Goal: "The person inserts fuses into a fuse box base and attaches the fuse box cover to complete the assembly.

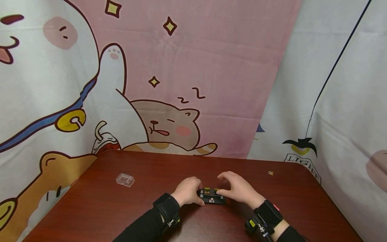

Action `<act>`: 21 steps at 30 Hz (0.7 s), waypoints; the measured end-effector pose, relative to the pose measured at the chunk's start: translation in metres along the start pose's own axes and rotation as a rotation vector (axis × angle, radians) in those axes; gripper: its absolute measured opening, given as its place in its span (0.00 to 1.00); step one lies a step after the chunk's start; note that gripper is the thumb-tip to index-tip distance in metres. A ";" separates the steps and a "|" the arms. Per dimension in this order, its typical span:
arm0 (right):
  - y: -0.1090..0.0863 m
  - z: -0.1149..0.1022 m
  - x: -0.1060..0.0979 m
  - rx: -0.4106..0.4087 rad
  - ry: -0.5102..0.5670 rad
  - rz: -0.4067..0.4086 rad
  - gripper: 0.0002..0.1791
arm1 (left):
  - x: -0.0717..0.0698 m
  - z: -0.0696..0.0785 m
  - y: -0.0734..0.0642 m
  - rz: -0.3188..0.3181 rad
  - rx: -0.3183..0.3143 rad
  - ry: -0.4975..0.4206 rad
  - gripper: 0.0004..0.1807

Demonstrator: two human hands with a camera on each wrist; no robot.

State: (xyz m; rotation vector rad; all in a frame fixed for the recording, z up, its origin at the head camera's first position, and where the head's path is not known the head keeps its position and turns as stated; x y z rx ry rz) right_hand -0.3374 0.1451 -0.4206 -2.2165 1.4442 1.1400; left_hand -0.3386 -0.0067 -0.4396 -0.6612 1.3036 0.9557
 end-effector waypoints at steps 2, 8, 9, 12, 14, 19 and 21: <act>-0.002 0.003 -0.002 0.003 -0.001 0.000 0.30 | 0.000 0.000 0.000 0.000 -0.001 -0.001 0.24; -0.009 0.016 -0.010 0.051 -0.017 0.020 0.35 | 0.000 0.000 -0.001 -0.006 -0.001 0.001 0.25; -0.010 0.019 -0.012 0.063 -0.021 0.023 0.36 | 0.000 0.000 -0.001 -0.007 0.000 0.003 0.25; -0.013 0.028 -0.018 0.095 -0.026 0.031 0.38 | 0.000 0.000 -0.001 -0.009 -0.001 0.003 0.25; -0.015 0.033 -0.022 0.109 -0.037 0.034 0.39 | 0.001 0.000 -0.001 -0.010 -0.002 0.001 0.25; -0.020 0.046 -0.035 0.139 -0.056 0.042 0.40 | 0.001 -0.001 0.000 -0.010 -0.002 -0.002 0.25; -0.022 0.050 -0.041 0.154 -0.058 0.045 0.40 | 0.001 -0.001 0.000 -0.011 -0.002 -0.004 0.25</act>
Point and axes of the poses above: each hand's wrist, its own y-axis towards the middle knuckle, its own x-axis out of the palm, z = x × y, the point moved 9 cm from there along y, towards the middle knuckle, and after that the axes turned 13 degrees about y, right-handed, at the moved point
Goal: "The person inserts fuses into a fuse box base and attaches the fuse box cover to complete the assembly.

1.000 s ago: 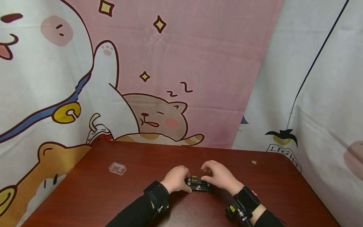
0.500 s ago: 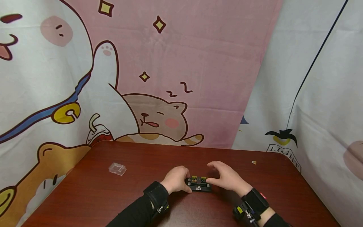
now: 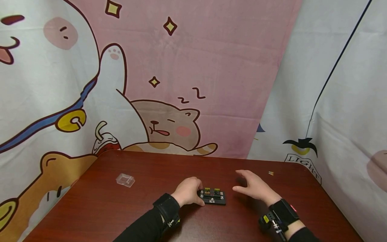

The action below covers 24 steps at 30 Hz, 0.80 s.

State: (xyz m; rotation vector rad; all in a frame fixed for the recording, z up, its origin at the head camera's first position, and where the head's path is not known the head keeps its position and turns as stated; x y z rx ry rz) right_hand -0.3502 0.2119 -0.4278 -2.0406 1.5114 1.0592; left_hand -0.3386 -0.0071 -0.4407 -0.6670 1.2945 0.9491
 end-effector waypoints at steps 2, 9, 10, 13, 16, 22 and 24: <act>-0.001 0.005 -0.005 0.018 -0.002 0.003 0.40 | 0.000 0.000 0.000 -0.004 -0.002 -0.004 0.26; -0.005 0.023 -0.023 0.054 -0.033 0.026 0.43 | 0.000 0.000 0.000 -0.012 -0.006 -0.007 0.26; -0.006 0.025 -0.025 0.055 -0.037 0.028 0.43 | 0.000 0.000 0.000 -0.012 -0.004 -0.007 0.26; -0.007 0.032 -0.032 0.063 -0.037 0.031 0.45 | 0.000 0.000 0.000 -0.007 0.000 -0.007 0.25; -0.007 0.038 -0.040 0.067 -0.044 0.032 0.46 | -0.001 0.000 0.000 -0.004 0.000 -0.006 0.25; -0.007 0.055 -0.053 0.121 -0.053 0.039 0.47 | -0.002 0.001 0.000 -0.006 -0.003 -0.002 0.26; -0.006 0.061 -0.058 0.136 -0.060 0.044 0.47 | -0.002 0.001 0.000 -0.006 -0.005 0.000 0.26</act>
Point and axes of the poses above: each hand's wrist, its own y-axis towards the middle knuckle, its own x-axis out of the palm, z = x × y, the point moved 9 cm from there along y, towards the middle knuckle, and after that the axes turned 13 degrees about y, right-handed, at the moved point
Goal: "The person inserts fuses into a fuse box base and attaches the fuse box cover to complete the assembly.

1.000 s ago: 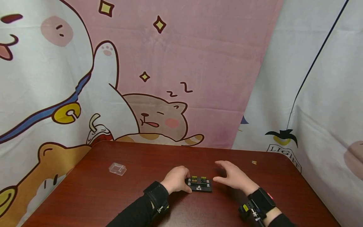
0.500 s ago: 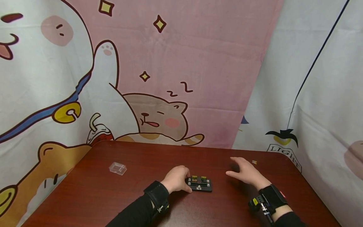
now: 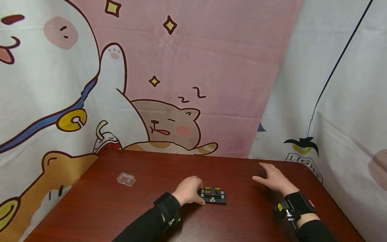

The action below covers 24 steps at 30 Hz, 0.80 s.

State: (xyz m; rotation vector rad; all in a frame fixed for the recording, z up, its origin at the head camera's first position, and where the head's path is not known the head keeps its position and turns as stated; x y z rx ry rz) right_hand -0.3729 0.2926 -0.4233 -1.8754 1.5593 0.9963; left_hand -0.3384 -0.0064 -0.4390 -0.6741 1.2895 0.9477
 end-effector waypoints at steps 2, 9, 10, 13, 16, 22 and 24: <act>0.001 0.004 -0.004 0.010 -0.010 0.006 0.48 | 0.000 0.000 0.000 0.001 0.001 0.003 0.26; 0.002 0.015 -0.016 0.042 -0.006 0.014 0.48 | 0.000 0.001 0.000 0.004 0.013 0.009 0.25; 0.002 0.016 -0.018 0.048 -0.002 0.015 0.48 | 0.000 0.001 0.000 0.002 0.013 0.008 0.25; 0.003 0.021 -0.022 0.076 0.004 0.013 0.49 | 0.001 0.001 0.000 -0.001 0.012 0.009 0.25; 0.005 0.027 -0.026 0.108 0.000 0.005 0.50 | 0.002 0.000 0.000 -0.002 0.010 0.007 0.25; 0.008 0.036 -0.034 0.147 -0.024 0.016 0.47 | 0.005 -0.002 0.000 0.001 0.010 0.009 0.26; 0.009 0.042 -0.035 0.161 -0.022 0.018 0.48 | 0.005 -0.002 0.000 0.001 0.012 0.008 0.26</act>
Point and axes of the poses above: each hand's wrist, its own y-axis towards the middle knuckle, its own x-axis out of the palm, z = x × y, the point moved 9 cm from there along y, towards the middle knuckle, and after that the axes turned 13 degrees about y, right-handed, at the moved point
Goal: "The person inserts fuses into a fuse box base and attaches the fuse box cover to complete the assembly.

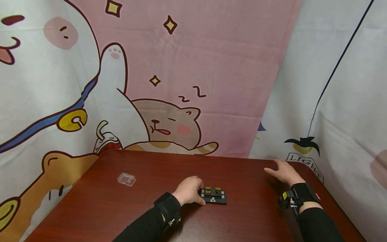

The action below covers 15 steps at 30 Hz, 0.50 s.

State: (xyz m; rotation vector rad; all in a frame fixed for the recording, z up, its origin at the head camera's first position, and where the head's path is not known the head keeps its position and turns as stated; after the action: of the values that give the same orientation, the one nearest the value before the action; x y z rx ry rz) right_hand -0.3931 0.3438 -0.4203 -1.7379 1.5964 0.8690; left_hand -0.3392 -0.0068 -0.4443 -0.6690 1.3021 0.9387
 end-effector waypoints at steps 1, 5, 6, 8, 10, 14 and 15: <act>0.001 0.003 0.000 0.008 0.003 -0.002 0.48 | 0.000 0.000 0.000 0.003 0.002 -0.002 0.26; 0.004 0.010 -0.002 0.032 0.006 -0.010 0.47 | 0.000 0.000 0.000 0.003 0.001 -0.001 0.26; 0.005 0.012 -0.003 0.043 0.008 -0.009 0.47 | 0.000 0.000 0.000 0.002 0.000 0.000 0.26; 0.007 0.014 -0.005 0.068 0.011 -0.006 0.46 | 0.000 0.000 0.000 0.002 -0.002 0.001 0.26; 0.008 0.016 -0.008 0.102 0.020 -0.007 0.45 | 0.000 0.000 0.000 0.003 -0.003 0.002 0.26; 0.009 0.018 -0.010 0.166 0.040 -0.018 0.44 | -0.001 0.000 0.000 0.002 -0.004 0.002 0.26; 0.008 0.019 -0.011 0.182 0.049 -0.021 0.43 | -0.001 0.000 0.000 0.003 -0.004 0.001 0.26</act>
State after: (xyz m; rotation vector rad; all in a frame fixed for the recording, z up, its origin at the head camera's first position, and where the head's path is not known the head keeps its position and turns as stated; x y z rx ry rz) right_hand -0.4032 0.3646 -0.4231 -1.6557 1.6317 0.6541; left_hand -0.3394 -0.0073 -0.4438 -0.6707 1.3025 0.9431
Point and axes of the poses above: each hand's wrist, its own y-axis towards the middle knuckle, its own x-axis out of the palm, z = x × y, the point moved 9 cm from there along y, towards the middle knuckle, and after that the axes turned 13 degrees about y, right-handed, at the moved point
